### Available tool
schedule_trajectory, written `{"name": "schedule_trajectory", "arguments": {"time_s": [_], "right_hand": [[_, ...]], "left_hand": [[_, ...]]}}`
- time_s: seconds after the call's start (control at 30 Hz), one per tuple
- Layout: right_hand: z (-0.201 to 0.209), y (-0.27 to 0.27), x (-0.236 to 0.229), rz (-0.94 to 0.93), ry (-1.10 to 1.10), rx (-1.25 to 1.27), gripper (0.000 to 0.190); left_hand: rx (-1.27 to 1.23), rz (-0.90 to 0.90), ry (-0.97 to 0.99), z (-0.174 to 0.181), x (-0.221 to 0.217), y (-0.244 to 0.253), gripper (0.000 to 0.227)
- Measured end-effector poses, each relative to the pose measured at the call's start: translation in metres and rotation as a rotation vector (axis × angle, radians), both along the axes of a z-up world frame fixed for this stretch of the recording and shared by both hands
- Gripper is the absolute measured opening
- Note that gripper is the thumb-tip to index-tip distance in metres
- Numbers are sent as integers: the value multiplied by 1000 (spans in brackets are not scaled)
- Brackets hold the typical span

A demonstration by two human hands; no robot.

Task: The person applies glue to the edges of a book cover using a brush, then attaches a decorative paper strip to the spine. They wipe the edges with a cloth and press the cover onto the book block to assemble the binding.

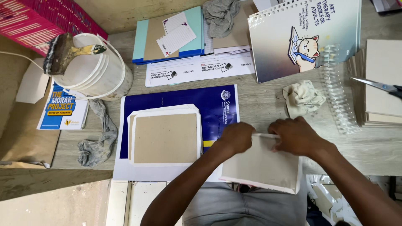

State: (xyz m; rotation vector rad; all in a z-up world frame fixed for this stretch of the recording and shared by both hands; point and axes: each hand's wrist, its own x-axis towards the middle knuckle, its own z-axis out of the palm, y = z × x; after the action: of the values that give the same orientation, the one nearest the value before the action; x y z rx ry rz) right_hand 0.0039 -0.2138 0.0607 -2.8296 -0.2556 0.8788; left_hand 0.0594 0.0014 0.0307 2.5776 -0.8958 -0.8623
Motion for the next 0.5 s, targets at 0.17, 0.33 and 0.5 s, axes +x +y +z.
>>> {"name": "schedule_trajectory", "arguments": {"time_s": [0.17,0.33,0.5], "right_hand": [[-20,-24,5,-85,-6,25,78],[-15,-41,4,-205,61,137,75],[-10,-48,13,-266,56,132,67]], "left_hand": [[-166,-22,-225,-5,27,-7,29],[-112,-123,-97,15,63,11,44],[-150,-94,-201,-20,65,10,37]]}}
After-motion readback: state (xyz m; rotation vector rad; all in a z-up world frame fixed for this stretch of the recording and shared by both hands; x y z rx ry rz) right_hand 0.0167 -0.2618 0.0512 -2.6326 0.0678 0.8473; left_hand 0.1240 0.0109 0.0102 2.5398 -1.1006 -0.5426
